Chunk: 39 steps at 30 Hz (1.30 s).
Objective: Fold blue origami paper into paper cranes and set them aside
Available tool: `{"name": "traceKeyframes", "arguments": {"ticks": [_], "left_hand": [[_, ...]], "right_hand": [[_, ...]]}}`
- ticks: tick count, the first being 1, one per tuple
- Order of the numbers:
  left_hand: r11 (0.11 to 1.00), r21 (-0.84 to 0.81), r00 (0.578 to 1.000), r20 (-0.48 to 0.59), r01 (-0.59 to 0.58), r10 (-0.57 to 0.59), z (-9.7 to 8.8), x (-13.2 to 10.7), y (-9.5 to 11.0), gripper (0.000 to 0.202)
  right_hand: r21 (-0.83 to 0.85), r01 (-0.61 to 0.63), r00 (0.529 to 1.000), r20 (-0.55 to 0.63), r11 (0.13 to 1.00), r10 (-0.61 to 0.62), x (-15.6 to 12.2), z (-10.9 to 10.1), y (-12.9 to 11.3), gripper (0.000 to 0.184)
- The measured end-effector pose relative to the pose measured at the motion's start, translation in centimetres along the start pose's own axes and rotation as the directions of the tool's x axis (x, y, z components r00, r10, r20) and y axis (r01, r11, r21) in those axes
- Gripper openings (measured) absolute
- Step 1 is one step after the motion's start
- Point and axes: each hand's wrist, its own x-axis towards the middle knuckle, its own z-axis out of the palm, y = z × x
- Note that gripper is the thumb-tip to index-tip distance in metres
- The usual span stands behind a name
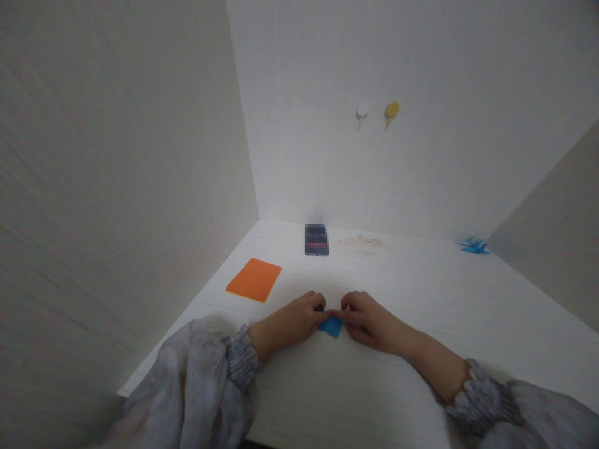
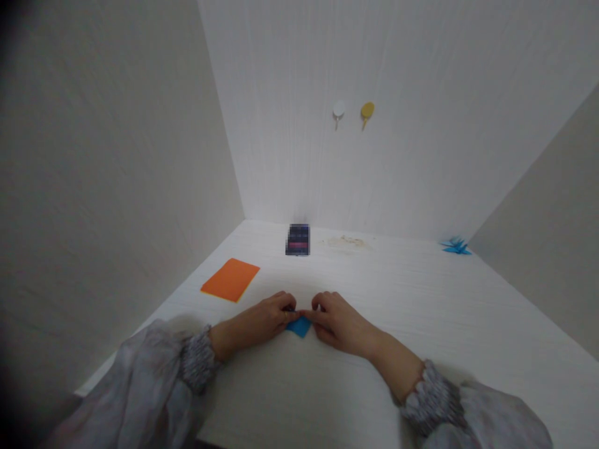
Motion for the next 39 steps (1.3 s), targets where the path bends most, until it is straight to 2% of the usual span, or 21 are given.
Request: {"name": "traceKeyframes", "arguments": {"ticks": [5,14,24,30,39], "left_hand": [[1.000,-0.026,1.000,0.011,0.009,-0.009,-0.13,0.00,0.04,0.026],[0.995,-0.089,0.998,-0.024,0.054,-0.056,-0.24,-0.15,0.01,0.025],[0.997,-0.017,0.996,-0.043,0.074,-0.075,-0.23,-0.54,0.21,0.026],[0.997,-0.035,0.997,-0.049,0.064,-0.066,0.10,-0.63,-0.02,0.027],[0.986,-0.032,0.985,-0.034,0.166,-0.167,-0.54,-0.60,0.48,0.020]], "right_hand": [[-0.026,-0.027,0.999,0.030,0.999,0.028,0.24,-0.04,-0.10,0.039],[0.048,-0.017,1.000,0.016,0.999,0.016,0.29,0.12,0.33,0.033],[0.069,-0.019,1.000,0.012,0.997,0.019,0.12,-0.22,0.13,0.029],[0.080,-0.027,1.000,0.010,0.996,0.026,0.09,0.06,0.18,0.029],[0.072,-0.041,0.999,0.014,0.997,0.041,0.02,0.10,0.31,0.027]]}}
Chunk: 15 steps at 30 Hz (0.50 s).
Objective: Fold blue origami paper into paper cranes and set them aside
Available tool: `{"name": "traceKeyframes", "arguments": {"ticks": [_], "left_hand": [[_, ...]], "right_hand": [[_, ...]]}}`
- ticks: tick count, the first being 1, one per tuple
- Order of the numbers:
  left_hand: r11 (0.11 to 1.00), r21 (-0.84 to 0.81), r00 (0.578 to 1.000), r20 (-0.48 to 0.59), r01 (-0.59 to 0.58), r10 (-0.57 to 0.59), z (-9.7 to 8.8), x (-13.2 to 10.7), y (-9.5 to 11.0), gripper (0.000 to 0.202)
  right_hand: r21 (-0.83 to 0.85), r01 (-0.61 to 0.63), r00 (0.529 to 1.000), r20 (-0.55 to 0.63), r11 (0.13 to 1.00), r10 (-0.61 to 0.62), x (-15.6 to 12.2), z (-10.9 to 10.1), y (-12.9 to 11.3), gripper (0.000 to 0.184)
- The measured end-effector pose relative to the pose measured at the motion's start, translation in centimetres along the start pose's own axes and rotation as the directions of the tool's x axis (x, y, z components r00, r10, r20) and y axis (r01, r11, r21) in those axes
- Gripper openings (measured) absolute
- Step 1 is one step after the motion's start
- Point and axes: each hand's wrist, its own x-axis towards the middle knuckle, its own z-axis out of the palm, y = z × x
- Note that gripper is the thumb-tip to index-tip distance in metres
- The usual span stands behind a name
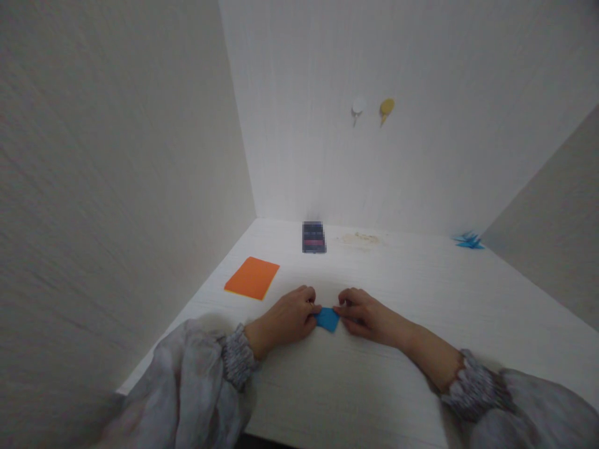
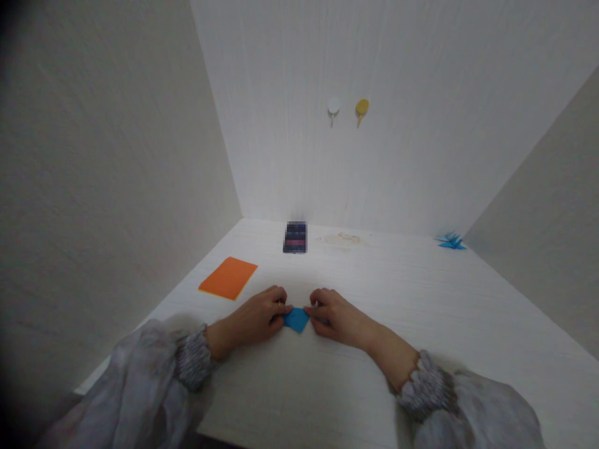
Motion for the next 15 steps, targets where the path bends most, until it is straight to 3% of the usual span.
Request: {"name": "traceKeyframes", "arguments": {"ticks": [6,15], "left_hand": [[1.000,0.020,1.000,0.029,-0.010,0.009,-0.08,0.17,0.09,0.018],[0.975,0.136,0.981,0.101,-0.176,0.163,-0.47,0.67,0.50,0.025]], "right_hand": [[0.023,0.001,1.000,-0.022,1.000,0.000,0.01,0.27,0.19,0.027],[-0.004,0.022,0.999,-0.025,1.000,-0.022,0.45,-0.16,-0.60,0.022]]}}
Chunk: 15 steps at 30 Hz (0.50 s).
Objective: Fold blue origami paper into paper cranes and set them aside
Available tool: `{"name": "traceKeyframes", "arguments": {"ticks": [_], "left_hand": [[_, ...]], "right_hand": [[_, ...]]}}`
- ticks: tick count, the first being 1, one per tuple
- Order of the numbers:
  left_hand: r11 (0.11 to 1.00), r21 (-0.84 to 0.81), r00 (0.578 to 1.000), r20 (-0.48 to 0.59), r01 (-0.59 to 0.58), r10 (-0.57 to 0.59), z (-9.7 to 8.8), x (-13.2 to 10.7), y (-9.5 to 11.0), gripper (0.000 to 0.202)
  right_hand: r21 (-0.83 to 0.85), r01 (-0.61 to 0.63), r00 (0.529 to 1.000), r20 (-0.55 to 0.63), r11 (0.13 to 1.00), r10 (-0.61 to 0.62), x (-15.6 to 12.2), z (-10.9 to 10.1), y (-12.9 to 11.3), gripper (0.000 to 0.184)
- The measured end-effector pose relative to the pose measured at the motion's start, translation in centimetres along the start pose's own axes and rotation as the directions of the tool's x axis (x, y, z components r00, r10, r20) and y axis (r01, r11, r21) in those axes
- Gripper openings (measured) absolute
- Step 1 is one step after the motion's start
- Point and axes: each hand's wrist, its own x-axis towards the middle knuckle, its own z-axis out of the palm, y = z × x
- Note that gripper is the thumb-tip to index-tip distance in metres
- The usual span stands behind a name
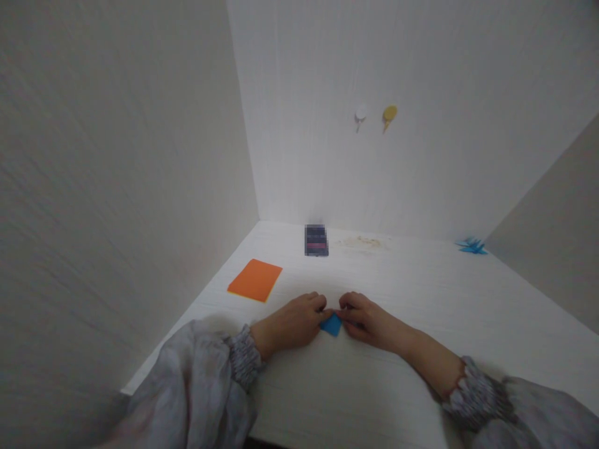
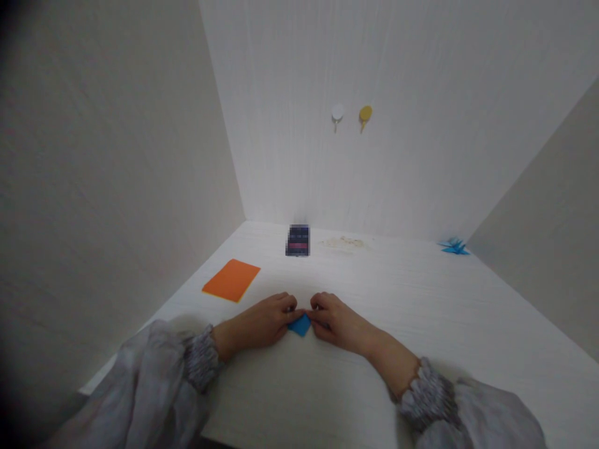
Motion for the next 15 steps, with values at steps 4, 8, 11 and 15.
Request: {"name": "traceKeyframes", "arguments": {"ticks": [4,8,11,15], "left_hand": [[0.998,0.052,1.000,-0.015,-0.022,0.023,0.1,0.2,0.1,0.024],[0.997,0.076,1.000,-0.017,-0.018,0.019,0.2,0.2,0.3,0.022],[0.997,0.074,1.000,0.000,-0.006,0.006,0.0,0.0,0.2,0.019],[0.997,0.078,1.000,0.011,0.025,-0.026,-0.1,-0.6,-0.1,0.021]], "right_hand": [[-0.055,-0.001,1.000,0.008,0.998,0.001,0.3,0.1,-0.2,0.017],[-0.077,-0.005,1.000,0.011,0.997,0.006,0.3,0.2,-0.1,0.018],[-0.042,-0.004,1.000,0.010,0.999,0.004,0.1,0.0,0.2,0.017],[-0.007,0.010,1.000,-0.018,1.000,-0.010,-0.5,-0.2,0.9,0.018]]}}
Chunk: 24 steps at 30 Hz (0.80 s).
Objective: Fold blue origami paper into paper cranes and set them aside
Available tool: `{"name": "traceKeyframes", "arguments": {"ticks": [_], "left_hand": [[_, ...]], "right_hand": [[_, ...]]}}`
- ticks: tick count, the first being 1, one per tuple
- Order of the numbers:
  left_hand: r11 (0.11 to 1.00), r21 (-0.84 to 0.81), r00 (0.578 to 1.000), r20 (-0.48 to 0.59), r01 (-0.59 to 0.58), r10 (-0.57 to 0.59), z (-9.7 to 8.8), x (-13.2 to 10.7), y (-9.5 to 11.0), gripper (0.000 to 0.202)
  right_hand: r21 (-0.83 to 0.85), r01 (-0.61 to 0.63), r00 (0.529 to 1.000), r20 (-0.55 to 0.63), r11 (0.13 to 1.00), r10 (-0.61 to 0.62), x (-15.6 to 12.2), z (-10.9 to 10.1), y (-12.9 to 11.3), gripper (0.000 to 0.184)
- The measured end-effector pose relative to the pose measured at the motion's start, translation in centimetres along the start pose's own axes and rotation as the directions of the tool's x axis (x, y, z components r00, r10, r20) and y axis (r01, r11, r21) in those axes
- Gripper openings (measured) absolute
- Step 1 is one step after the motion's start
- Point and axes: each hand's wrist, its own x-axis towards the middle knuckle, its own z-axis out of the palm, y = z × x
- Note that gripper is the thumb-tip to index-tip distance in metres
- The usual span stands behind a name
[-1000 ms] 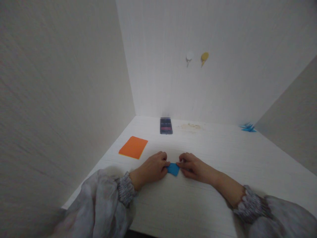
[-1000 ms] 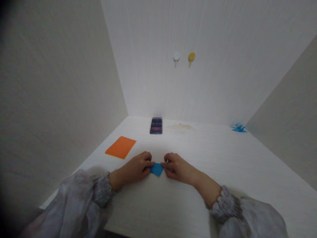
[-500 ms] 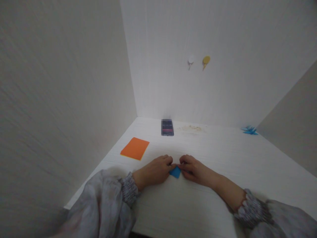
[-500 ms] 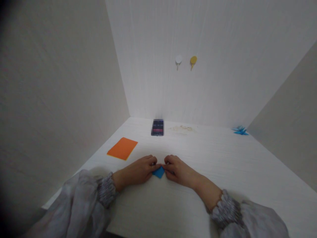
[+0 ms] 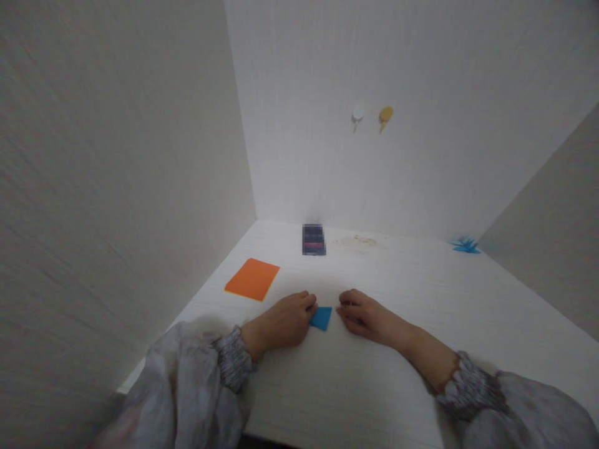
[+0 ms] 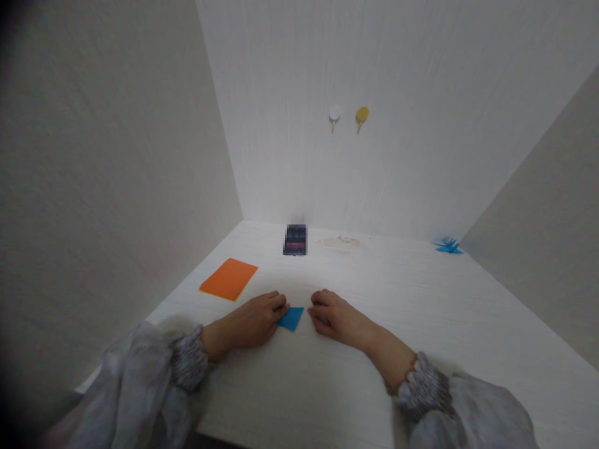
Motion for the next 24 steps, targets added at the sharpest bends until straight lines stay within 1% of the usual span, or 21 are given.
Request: {"name": "traceKeyframes", "arguments": {"ticks": [4,5,8,10,13,18,24], "left_hand": [[1.000,-0.029,1.000,-0.014,0.010,-0.010,0.03,-0.32,-0.36,0.023],[0.999,-0.039,1.000,-0.015,0.012,-0.012,0.06,-0.30,-0.40,0.024],[0.998,-0.069,1.000,-0.024,0.013,-0.015,0.20,-0.04,-0.45,0.026],[0.996,-0.094,0.999,-0.036,0.011,-0.014,0.33,0.16,-0.48,0.030],[0.990,-0.140,0.998,-0.051,0.027,-0.034,0.50,0.28,-0.61,0.031],[0.976,-0.206,0.994,-0.063,0.073,-0.087,0.54,-0.03,-0.94,0.024],[0.977,-0.185,0.991,-0.067,0.104,-0.118,0.53,-0.25,-0.87,0.020]], "right_hand": [[-0.024,0.000,1.000,-0.018,1.000,0.000,-0.23,0.09,0.14,0.017],[-0.030,-0.005,1.000,-0.023,1.000,0.004,-0.20,0.12,0.07,0.019],[-0.069,0.009,1.000,-0.015,0.998,-0.010,0.00,0.14,-0.21,0.032],[-0.103,0.020,1.000,0.001,0.994,-0.020,0.14,0.09,-0.31,0.036],[-0.117,0.014,1.000,0.009,0.993,-0.013,0.17,0.05,-0.19,0.034],[-0.081,0.009,1.000,-0.013,0.997,-0.010,-0.19,0.20,0.38,0.030],[-0.097,0.000,1.000,-0.016,0.995,-0.001,-0.18,0.21,0.43,0.029]]}}
